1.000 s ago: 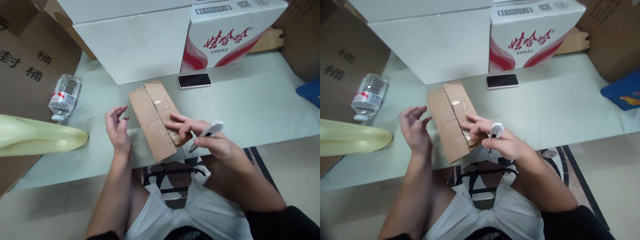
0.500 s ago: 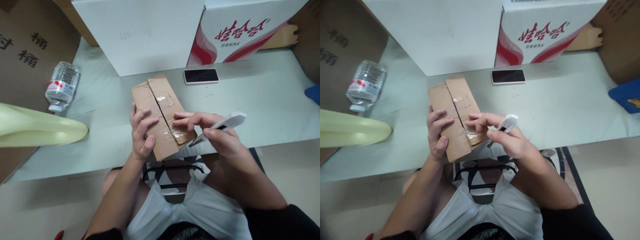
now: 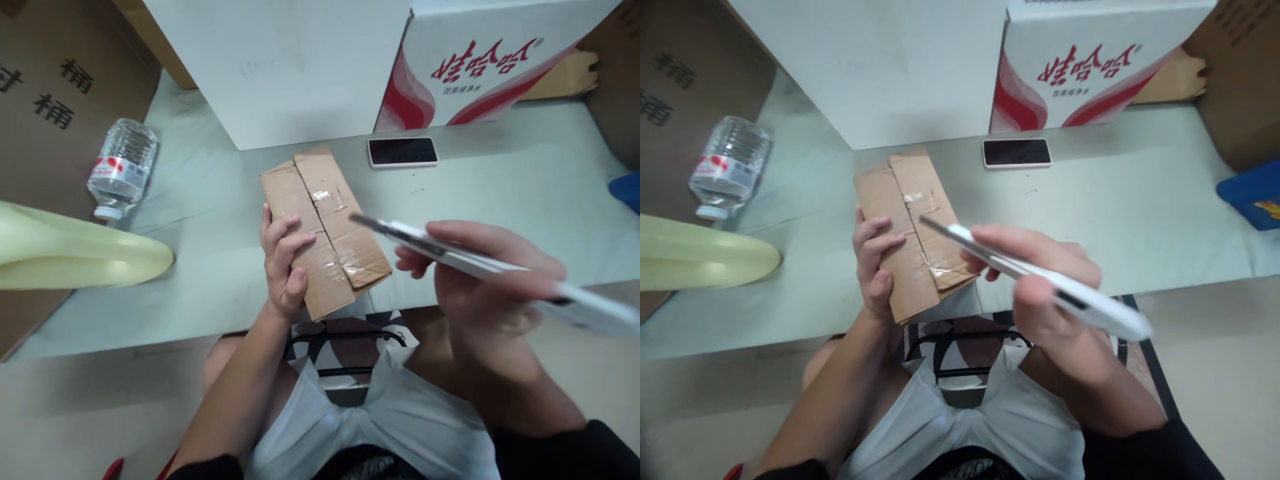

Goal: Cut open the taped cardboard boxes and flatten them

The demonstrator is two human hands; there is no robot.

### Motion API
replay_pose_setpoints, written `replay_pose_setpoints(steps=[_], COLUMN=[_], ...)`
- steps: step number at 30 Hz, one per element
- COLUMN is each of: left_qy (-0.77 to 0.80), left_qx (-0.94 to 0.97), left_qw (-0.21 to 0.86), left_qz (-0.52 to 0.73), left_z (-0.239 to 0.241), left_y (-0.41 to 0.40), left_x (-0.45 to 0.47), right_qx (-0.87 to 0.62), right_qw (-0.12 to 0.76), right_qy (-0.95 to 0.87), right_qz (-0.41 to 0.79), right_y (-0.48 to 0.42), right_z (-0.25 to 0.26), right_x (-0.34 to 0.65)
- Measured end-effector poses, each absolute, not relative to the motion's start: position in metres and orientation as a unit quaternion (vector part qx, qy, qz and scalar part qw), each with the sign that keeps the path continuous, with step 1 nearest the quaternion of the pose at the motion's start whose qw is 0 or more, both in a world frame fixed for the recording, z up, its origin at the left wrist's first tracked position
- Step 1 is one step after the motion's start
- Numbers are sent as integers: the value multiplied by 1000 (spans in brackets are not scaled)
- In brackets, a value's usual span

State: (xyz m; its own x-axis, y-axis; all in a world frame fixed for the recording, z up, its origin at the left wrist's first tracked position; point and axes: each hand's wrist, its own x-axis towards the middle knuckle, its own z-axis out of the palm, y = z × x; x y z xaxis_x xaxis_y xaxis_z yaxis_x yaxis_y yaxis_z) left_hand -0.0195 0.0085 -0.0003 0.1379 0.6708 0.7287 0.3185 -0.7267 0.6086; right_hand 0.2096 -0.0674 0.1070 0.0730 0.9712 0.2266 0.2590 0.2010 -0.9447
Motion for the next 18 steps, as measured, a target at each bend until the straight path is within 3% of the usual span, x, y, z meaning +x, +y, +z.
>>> replay_pose_setpoints(steps=[7, 12, 18], left_qy=[350, 353, 353], left_qx=[744, 752, 760], left_qw=[149, 128, 122], left_qz=[550, 542, 531], left_z=[-1, 0, 4], left_y=[9, 11, 10], left_x=[-22, -27, -30], right_qx=[-499, -446, -506], right_qw=[446, 461, 439], right_qy=[-654, -653, -666], right_qz=[354, 403, 327], right_y=[-49, -44, -43], right_z=[101, 92, 96], right_x=[188, 192, 186])
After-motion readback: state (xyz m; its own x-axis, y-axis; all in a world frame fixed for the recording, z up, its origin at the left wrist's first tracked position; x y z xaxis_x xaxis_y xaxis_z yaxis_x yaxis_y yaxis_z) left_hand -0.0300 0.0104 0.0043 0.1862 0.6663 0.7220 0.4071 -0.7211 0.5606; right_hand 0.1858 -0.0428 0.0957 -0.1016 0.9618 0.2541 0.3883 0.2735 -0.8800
